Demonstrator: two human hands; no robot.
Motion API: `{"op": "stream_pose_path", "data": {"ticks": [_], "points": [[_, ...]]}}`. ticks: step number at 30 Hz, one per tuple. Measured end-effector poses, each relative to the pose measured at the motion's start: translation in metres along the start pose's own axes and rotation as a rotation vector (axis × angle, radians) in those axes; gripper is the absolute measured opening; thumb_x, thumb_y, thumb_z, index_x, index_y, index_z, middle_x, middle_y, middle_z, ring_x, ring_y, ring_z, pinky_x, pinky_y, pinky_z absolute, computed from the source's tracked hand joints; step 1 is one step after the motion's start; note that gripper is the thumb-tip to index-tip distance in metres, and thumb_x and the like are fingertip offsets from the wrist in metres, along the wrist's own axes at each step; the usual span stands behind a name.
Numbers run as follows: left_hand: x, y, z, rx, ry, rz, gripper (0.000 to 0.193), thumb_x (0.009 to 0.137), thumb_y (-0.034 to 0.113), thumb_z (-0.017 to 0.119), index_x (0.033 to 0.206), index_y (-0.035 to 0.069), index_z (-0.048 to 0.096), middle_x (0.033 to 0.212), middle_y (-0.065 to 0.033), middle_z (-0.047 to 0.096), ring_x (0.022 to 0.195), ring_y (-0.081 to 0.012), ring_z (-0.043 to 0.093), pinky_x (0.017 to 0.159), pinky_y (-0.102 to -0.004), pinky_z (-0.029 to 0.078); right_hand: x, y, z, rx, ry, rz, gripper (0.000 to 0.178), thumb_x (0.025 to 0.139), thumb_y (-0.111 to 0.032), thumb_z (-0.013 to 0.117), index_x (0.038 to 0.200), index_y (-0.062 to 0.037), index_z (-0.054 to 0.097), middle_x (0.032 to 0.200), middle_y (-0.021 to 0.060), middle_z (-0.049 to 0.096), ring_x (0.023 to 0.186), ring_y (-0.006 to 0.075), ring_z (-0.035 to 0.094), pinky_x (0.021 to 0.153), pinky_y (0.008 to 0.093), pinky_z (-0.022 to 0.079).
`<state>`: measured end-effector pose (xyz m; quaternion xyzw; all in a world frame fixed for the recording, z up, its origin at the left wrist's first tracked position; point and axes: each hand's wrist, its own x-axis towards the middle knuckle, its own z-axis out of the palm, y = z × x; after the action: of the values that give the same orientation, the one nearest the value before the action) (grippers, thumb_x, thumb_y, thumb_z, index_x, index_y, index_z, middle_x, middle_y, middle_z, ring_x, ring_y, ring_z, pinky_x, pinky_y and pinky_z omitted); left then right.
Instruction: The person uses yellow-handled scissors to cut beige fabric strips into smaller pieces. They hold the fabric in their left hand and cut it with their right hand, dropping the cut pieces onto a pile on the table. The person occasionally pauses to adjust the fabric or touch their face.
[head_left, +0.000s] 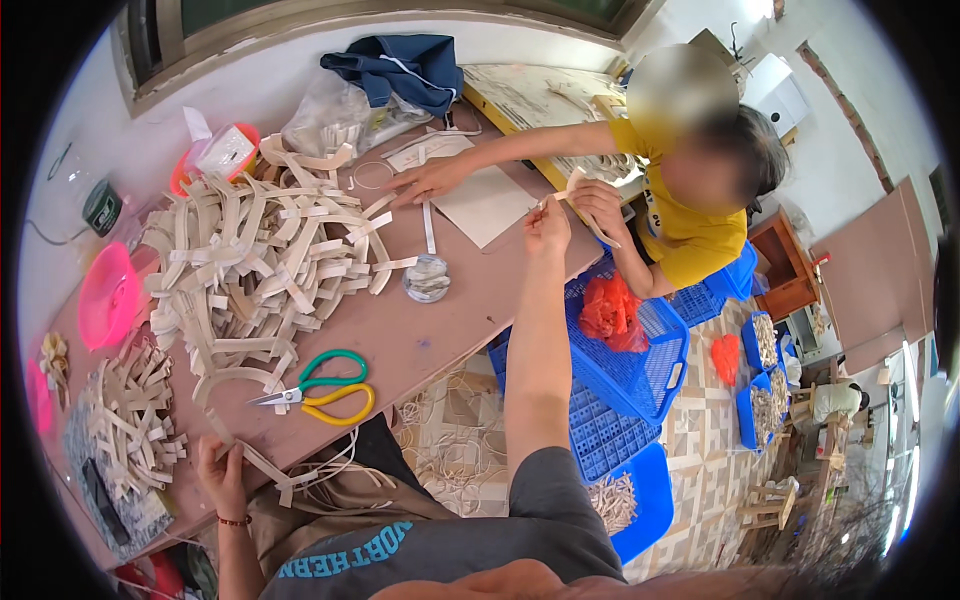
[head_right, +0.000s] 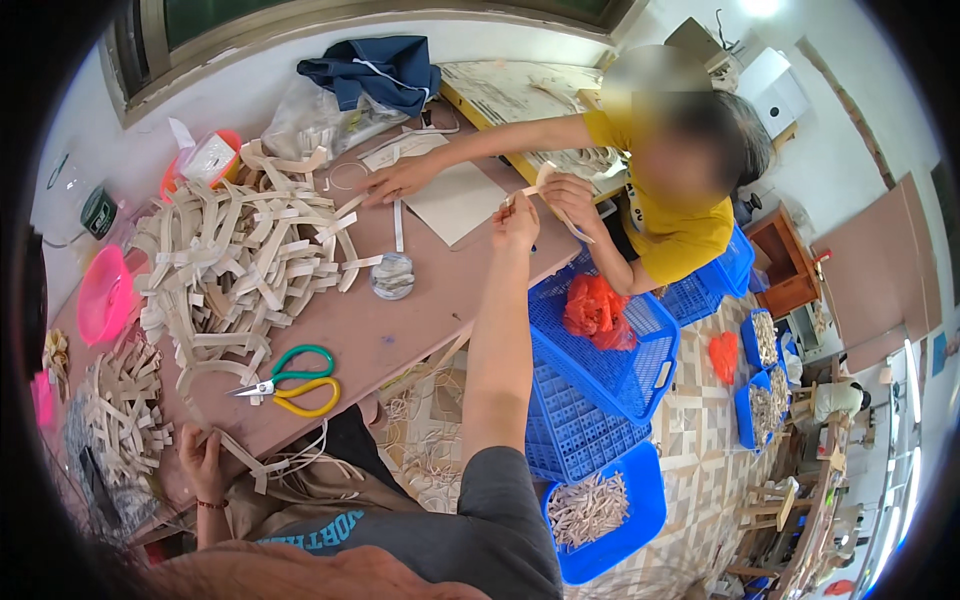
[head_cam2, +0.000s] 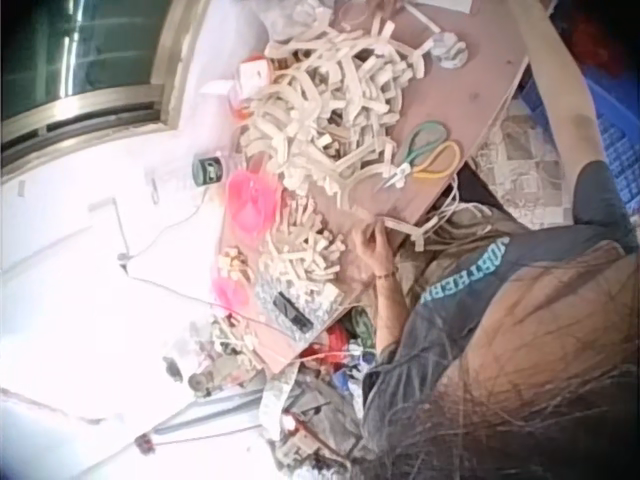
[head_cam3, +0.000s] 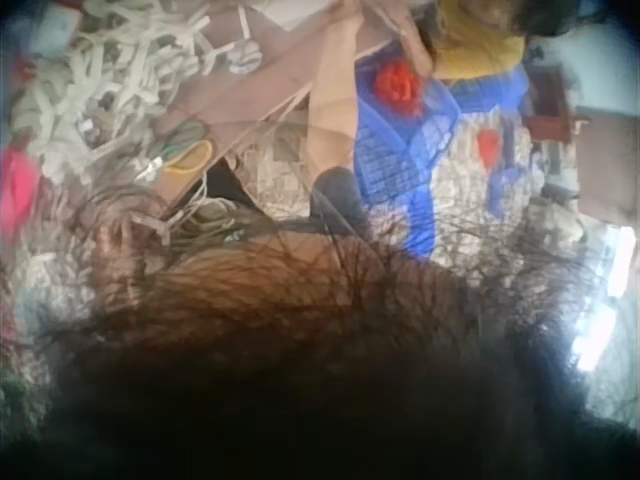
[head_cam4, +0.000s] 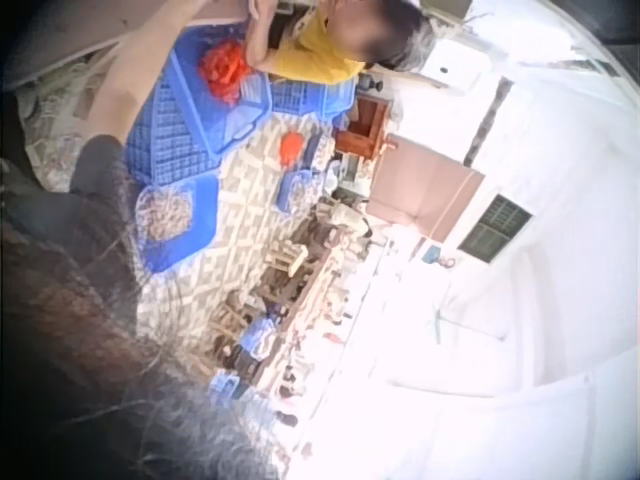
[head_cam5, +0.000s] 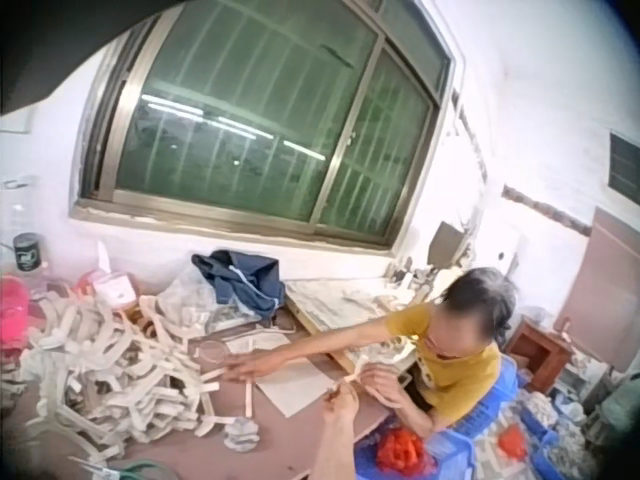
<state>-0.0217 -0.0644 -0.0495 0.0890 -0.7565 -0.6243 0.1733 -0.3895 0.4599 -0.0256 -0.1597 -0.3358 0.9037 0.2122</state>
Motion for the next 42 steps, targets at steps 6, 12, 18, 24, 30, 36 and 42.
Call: {"op": "stream_pose_path", "data": {"ticks": [6, 12, 18, 24, 30, 36, 42], "points": [[0.0, -0.003, 0.0, -0.011, -0.017, -0.014, 0.012, 0.083, -0.005, 0.058, 0.093, 0.001, 0.055, 0.09, -0.0008, 0.046, 0.069, -0.0059, 0.053, 0.055, -0.0183, 0.044, -0.013, 0.008, -0.001, -0.022, 0.038, 0.04, 0.005, 0.088, -0.011, 0.058, 0.087, -0.0082, 0.054, 0.073, 0.0006, 0.057, 0.058, 0.0079, 0.051, 0.049, 0.0216, 0.041], [0.001, -0.001, 0.001, 0.007, -0.023, 0.005, 0.012, 0.083, -0.006, 0.058, 0.093, 0.001, 0.055, 0.091, -0.0013, 0.045, 0.069, -0.006, 0.052, 0.055, -0.0183, 0.044, -0.018, 0.01, -0.009, -0.002, 0.014, -0.025, 0.006, 0.087, -0.01, 0.058, 0.089, -0.0089, 0.053, 0.074, 0.0021, 0.058, 0.057, 0.008, 0.052, 0.05, 0.0192, 0.042], [0.002, 0.005, 0.005, 0.032, -0.02, 0.017, 0.011, 0.083, -0.006, 0.058, 0.091, 0.001, 0.054, 0.091, -0.0017, 0.044, 0.068, -0.0061, 0.051, 0.054, -0.0184, 0.044, -0.015, 0.005, -0.008, 0.02, 0.045, -0.031, 0.012, 0.082, -0.002, 0.057, 0.085, -0.0113, 0.051, 0.073, 0.0032, 0.058, 0.056, 0.0092, 0.053, 0.049, 0.0202, 0.042], [0.002, 0.004, 0.004, 0.092, -0.019, 0.012, 0.009, 0.083, -0.005, 0.058, 0.088, 0.001, 0.054, 0.089, -0.0013, 0.042, 0.067, -0.0057, 0.049, 0.052, -0.0184, 0.041, -0.011, 0.013, -0.014, 0.033, -0.028, -0.081, 0.015, 0.082, 0.0, 0.054, 0.09, -0.0127, 0.049, 0.074, 0.0037, 0.057, 0.059, 0.0102, 0.051, 0.053, 0.0228, 0.042], [0.002, 0.001, 0.004, 0.058, -0.027, 0.022, 0.01, 0.083, -0.005, 0.058, 0.089, 0.002, 0.054, 0.09, -0.0012, 0.043, 0.067, -0.0051, 0.047, 0.053, -0.018, 0.041, -0.013, 0.007, -0.009, 0.093, 0.017, -0.095, 0.018, 0.082, 0.004, 0.055, 0.089, -0.0124, 0.05, 0.073, 0.0055, 0.058, 0.057, 0.0095, 0.052, 0.049, 0.0199, 0.042], [0.001, 0.003, 0.003, 0.055, -0.015, 0.012, 0.011, 0.083, -0.005, 0.058, 0.09, 0.003, 0.054, 0.089, 0.0004, 0.044, 0.066, -0.0043, 0.047, 0.054, -0.018, 0.041, -0.015, 0.008, -0.006, 0.08, 0.005, -0.026, 0.014, 0.085, -0.001, 0.056, 0.092, -0.0115, 0.051, 0.074, 0.0062, 0.058, 0.057, 0.0095, 0.052, 0.048, 0.0202, 0.042], [0.0, 0.003, 0.004, 0.02, -0.019, 0.003, 0.011, 0.083, -0.006, 0.058, 0.09, 0.002, 0.054, 0.091, -0.0009, 0.043, 0.067, -0.0053, 0.048, 0.054, -0.0186, 0.042, -0.009, 0.002, -0.015, 0.057, -0.053, -0.042, 0.009, 0.089, -0.008, 0.055, 0.098, -0.0086, 0.052, 0.078, 0.0034, 0.056, 0.062, 0.0111, 0.051, 0.054, 0.0235, 0.044]]}}
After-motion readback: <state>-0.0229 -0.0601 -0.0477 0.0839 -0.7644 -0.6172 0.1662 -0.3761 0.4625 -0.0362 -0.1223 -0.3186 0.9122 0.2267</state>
